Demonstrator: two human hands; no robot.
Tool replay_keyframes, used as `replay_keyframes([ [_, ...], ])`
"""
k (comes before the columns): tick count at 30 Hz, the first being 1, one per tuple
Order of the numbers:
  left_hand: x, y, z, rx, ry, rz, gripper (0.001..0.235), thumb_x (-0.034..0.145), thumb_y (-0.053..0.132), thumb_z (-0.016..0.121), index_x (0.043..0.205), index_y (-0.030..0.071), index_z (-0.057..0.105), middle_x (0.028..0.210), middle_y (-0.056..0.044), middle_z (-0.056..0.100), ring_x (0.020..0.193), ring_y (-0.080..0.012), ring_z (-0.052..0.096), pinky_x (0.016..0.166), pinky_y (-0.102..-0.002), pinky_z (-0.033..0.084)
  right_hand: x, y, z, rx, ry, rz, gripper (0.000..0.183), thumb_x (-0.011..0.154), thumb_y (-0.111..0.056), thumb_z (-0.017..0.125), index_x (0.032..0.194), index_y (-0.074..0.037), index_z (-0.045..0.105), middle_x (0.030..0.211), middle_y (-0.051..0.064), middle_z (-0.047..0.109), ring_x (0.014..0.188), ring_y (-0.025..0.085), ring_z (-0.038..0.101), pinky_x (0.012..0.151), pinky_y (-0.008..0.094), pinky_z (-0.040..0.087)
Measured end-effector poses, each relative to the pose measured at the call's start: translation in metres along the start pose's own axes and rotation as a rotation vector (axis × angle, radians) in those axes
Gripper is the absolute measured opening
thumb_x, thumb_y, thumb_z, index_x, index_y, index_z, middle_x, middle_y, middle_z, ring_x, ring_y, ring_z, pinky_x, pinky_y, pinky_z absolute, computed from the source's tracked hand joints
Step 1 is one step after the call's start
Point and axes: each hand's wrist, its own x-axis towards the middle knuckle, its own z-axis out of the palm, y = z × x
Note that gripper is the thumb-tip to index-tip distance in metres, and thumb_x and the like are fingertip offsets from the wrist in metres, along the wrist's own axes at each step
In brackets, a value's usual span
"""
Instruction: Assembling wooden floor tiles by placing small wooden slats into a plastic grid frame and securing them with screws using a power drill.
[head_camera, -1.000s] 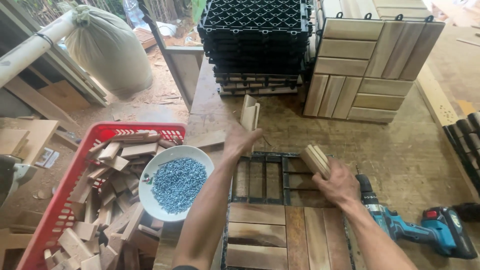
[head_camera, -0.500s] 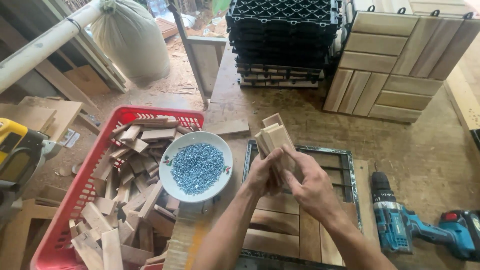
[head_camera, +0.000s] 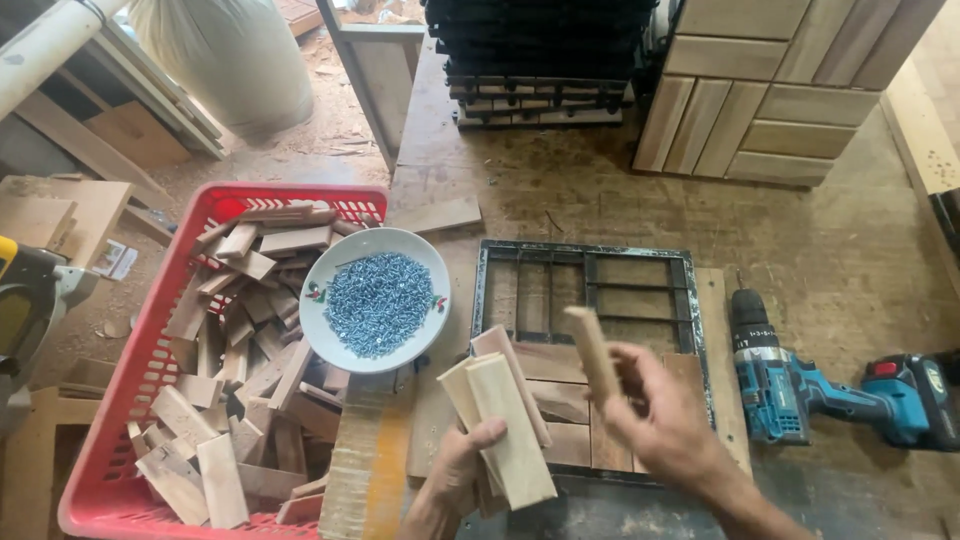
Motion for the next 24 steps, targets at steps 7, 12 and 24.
replay_keyframes([
  [7, 0.002, 0.027, 0.013, -0.072, 0.081, 0.050, 0.085, 0.060, 0.024, 0.081, 0.135, -0.004, 0.054, 0.106, -0.021, 0.067, 0.096, -0.0379, 0.066, 0.084, -0.053, 0.059, 0.085, -0.009, -0.008, -0.179, 0.290, 0.249, 0.058, 0.097, -0.030, 0.043, 0.151, -0.010, 0.046, 0.140, 0.021, 0.051, 0.126, 0.032, 0.043, 0.103, 0.053, 0.036],
  [12, 0.002, 0.024, 0.011, -0.105, 0.113, 0.077, 0.084, 0.061, 0.023, 0.082, 0.136, -0.005, 0.056, 0.107, -0.019, 0.069, 0.097, -0.0371, 0.067, 0.087, -0.051, 0.059, 0.115, 0.034, 0.015, -0.505, 0.312, 0.072, 0.085, 0.092, -0.051, 0.065, 0.160, -0.014, 0.030, 0.161, 0.029, 0.027, 0.151, 0.043, 0.027, 0.122, 0.059, 0.026],
  [24, 0.009, 0.024, 0.004, 0.043, 0.171, -0.002, 0.081, 0.056, 0.035, 0.083, 0.123, -0.008, 0.067, 0.101, -0.016, 0.073, 0.093, -0.0331, 0.069, 0.080, -0.044, 0.058, 0.156, 0.056, 0.037, -0.855, 0.533, -0.229, 0.059, 0.100, -0.058, 0.054, 0.135, -0.010, 0.060, 0.104, 0.023, 0.065, 0.081, 0.036, 0.071, 0.061, 0.048, 0.066],
])
